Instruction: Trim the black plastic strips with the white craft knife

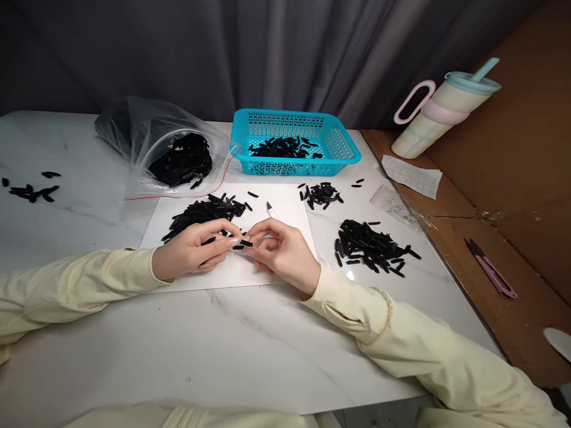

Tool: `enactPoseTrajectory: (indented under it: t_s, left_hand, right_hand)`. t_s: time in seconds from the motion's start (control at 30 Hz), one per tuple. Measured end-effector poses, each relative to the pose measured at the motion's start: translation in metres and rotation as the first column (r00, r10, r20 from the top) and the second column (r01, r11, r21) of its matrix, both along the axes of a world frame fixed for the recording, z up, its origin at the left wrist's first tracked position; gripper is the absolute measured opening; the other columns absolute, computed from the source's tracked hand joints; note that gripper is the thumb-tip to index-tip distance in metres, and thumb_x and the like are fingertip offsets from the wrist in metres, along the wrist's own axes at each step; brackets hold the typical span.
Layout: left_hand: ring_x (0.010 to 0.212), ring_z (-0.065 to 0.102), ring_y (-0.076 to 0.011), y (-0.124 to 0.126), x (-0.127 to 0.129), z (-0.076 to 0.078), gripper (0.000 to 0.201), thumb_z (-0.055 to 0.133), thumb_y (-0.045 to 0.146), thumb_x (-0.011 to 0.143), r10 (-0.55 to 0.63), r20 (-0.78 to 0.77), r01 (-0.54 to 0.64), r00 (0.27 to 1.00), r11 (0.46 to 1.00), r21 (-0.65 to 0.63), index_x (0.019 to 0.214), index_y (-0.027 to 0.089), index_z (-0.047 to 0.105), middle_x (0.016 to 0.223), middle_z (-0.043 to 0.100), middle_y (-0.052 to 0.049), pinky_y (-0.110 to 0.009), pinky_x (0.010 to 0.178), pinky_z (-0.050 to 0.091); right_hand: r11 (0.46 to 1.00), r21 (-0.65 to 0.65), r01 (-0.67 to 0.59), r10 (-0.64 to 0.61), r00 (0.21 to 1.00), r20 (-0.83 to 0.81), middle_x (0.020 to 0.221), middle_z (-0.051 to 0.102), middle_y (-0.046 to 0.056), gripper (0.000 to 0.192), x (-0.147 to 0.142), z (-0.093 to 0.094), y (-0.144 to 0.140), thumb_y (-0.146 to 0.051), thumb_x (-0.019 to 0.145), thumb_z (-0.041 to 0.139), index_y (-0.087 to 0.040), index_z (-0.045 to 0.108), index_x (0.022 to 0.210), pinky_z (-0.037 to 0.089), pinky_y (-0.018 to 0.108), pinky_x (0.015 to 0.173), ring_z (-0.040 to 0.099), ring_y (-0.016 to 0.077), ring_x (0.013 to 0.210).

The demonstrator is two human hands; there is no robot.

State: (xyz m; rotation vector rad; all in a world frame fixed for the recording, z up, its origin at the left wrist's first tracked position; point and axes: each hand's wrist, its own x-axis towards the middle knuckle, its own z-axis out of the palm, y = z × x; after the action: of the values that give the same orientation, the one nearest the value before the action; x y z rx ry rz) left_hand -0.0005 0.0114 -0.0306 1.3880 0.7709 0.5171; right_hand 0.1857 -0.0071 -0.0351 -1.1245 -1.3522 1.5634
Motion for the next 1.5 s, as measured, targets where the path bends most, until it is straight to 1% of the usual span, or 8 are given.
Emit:
enactPoseTrajectory:
  t_s: [0.5, 0.67, 0.8, 0.97, 1.07, 1.2, 1.33, 1.5]
  left_hand:
    - [0.034, 0.028, -0.0033, -0.003, 0.000, -0.002, 0.012, 0.048, 0.028, 0.087, 0.044, -0.018, -0.040, 0.999, 0.979, 0.198, 0.090, 0.017, 0.049, 0.042, 0.034, 0.011, -0.013, 0.034, 0.023]
    - [0.029, 0.021, -0.0021, -0.001, 0.004, 0.000, 0.013, 0.052, 0.032, 0.085, 0.127, 0.135, -0.113, 0.983, 0.987, -0.111, 0.086, 0.020, 0.046, 0.039, 0.030, 0.013, -0.011, 0.029, 0.018]
    - [0.026, 0.020, -0.0004, 0.002, 0.004, 0.004, 0.020, 0.052, 0.034, 0.085, 0.106, 0.235, -0.004, 0.966, 0.919, -0.395, 0.076, 0.016, 0.051, 0.040, 0.033, 0.010, -0.011, 0.026, 0.012]
    - [0.025, 0.019, -0.0005, 0.013, 0.002, 0.005, 0.030, 0.047, 0.032, 0.088, 0.212, 0.277, 0.037, 0.937, 0.728, -0.685, 0.065, 0.015, 0.049, 0.041, 0.032, 0.009, -0.011, 0.023, 0.006]
    - [0.024, 0.020, -0.0009, 0.020, 0.000, 0.005, 0.037, 0.038, 0.030, 0.093, 0.254, 0.304, 0.100, 0.918, 0.593, -0.799, 0.062, 0.014, 0.048, 0.040, 0.031, 0.008, -0.011, 0.022, 0.006]
    - [0.023, 0.022, -0.0016, 0.022, -0.001, 0.004, 0.039, 0.035, 0.029, 0.094, 0.260, 0.328, 0.143, 0.908, 0.543, -0.828, 0.061, 0.013, 0.049, 0.040, 0.032, 0.007, -0.012, 0.021, 0.005]
    - [0.024, 0.023, -0.0015, 0.019, 0.002, 0.001, 0.038, 0.037, 0.030, 0.093, 0.312, 0.351, 0.146, 0.883, 0.529, -0.836, 0.062, 0.013, 0.049, 0.040, 0.034, 0.007, -0.012, 0.021, 0.010]
    - [0.032, 0.039, -0.0049, 0.019, 0.006, -0.003, 0.036, 0.044, 0.035, 0.090, 0.375, 0.286, 0.079, 0.882, 0.480, -0.874, 0.060, 0.015, 0.048, 0.041, 0.036, 0.007, -0.014, 0.032, 0.033]
  right_hand:
    - [0.961, -0.063, -0.269, 0.275, 0.951, 0.144, 0.063, 0.064, 0.006, 0.039, 0.003, 0.007, -0.001, -0.047, 0.082, 0.055, -0.011, 0.061, 0.070, 0.041, 0.019, 0.037, 0.054, 0.0090, 0.044]
    - [0.881, 0.341, -0.327, 0.098, 0.833, 0.545, 0.052, 0.059, 0.002, 0.040, 0.024, 0.043, 0.021, -0.045, 0.089, 0.047, -0.013, 0.062, 0.068, 0.040, 0.021, 0.044, 0.050, 0.0083, 0.041]
    - [0.623, 0.677, -0.391, -0.471, 0.503, 0.724, 0.048, 0.056, 0.002, 0.045, 0.048, 0.087, 0.079, -0.044, 0.092, 0.040, -0.016, 0.058, 0.062, 0.036, 0.025, 0.051, 0.049, 0.0108, 0.044]
    - [0.685, 0.476, -0.552, -0.673, -0.229, 0.703, 0.059, 0.061, 0.009, 0.045, 0.040, 0.107, 0.117, -0.041, 0.095, 0.031, -0.012, 0.060, 0.079, 0.018, 0.026, 0.048, 0.055, 0.0187, 0.052]
    - [0.596, 0.450, -0.665, -0.681, -0.123, 0.721, 0.051, 0.056, 0.005, 0.044, 0.017, 0.096, 0.083, -0.032, 0.095, 0.025, -0.015, 0.059, 0.073, 0.013, 0.027, 0.046, 0.048, 0.0150, 0.044]
    - [0.173, 0.539, -0.824, -0.593, 0.349, 0.725, 0.046, 0.047, 0.001, 0.037, -0.012, 0.075, 0.014, -0.020, 0.091, 0.032, -0.016, 0.054, 0.061, 0.020, 0.030, 0.045, 0.038, 0.0115, 0.041]
    - [-0.088, 0.552, -0.829, -0.442, 0.529, 0.724, 0.062, 0.055, 0.004, 0.026, -0.034, 0.061, -0.017, -0.011, 0.090, 0.035, -0.009, 0.061, 0.088, 0.025, 0.030, 0.046, 0.045, 0.0139, 0.053]
    - [-0.116, 0.525, -0.843, -0.527, 0.500, 0.687, 0.070, 0.055, 0.006, 0.025, -0.054, 0.048, -0.010, -0.007, 0.088, 0.037, -0.012, 0.061, 0.082, 0.032, 0.033, 0.053, 0.048, 0.0193, 0.065]
